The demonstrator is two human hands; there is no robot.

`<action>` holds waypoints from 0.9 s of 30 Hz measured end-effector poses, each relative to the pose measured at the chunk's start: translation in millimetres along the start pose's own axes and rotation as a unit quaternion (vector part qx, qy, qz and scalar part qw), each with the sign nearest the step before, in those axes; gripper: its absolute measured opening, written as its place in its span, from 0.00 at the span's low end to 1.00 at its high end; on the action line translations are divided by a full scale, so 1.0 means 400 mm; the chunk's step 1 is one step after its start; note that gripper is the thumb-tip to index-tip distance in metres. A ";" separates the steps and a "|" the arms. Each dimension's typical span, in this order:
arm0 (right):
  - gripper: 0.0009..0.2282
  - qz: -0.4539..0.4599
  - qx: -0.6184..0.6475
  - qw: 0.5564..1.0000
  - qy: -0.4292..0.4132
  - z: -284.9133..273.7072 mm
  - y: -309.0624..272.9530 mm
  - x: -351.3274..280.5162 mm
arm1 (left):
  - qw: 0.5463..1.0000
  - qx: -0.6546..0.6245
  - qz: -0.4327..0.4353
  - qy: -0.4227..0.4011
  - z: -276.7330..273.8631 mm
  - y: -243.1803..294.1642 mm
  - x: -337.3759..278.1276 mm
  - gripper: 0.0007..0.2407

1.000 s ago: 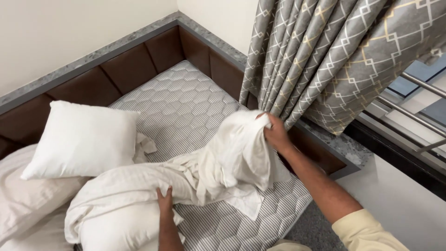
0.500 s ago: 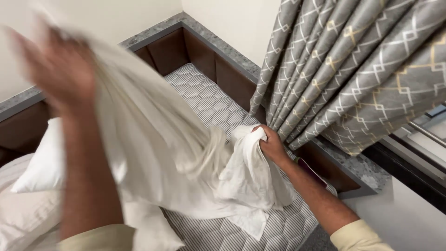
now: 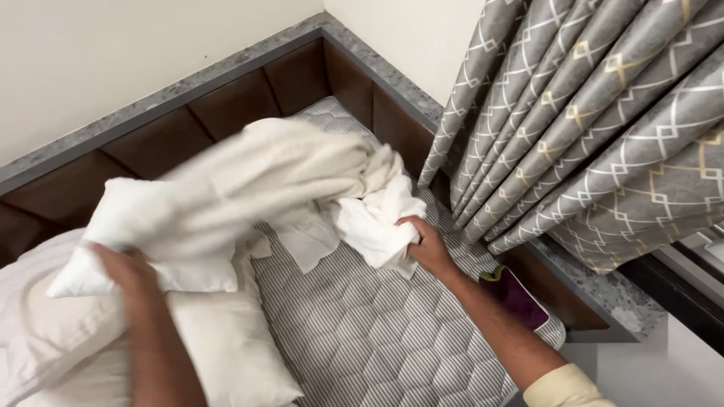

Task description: The person puts a pillow into a pillowcase on a bed. They first unfold a white pillowcase, then insert a pillow into it, and finally adjust the pillowcase to fit the pillow.

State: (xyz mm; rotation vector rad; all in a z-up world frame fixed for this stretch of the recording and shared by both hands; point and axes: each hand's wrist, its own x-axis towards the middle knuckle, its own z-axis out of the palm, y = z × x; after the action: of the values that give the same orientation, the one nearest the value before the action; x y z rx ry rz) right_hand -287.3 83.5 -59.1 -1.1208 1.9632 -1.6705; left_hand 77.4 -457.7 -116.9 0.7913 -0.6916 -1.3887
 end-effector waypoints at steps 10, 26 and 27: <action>0.22 0.051 -0.132 0.943 -0.301 0.285 0.041 -0.343 | 0.824 0.163 -0.465 -0.279 -0.222 -0.445 -1.078 0.32; 0.15 0.131 -0.297 0.924 0.203 -0.179 0.174 -0.172 | 0.903 0.353 0.191 -0.151 -0.483 -0.112 -0.333 0.11; 0.15 0.130 -0.297 0.924 0.205 -0.247 0.144 -0.142 | 0.904 0.351 0.192 -0.152 -0.446 0.062 -0.313 0.11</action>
State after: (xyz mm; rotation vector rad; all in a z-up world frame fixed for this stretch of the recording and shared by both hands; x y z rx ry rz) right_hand -339.2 192.3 -100.9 -0.6487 2.8669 -1.2677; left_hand 228.2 -318.8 -194.7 0.9286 -1.5590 -0.8905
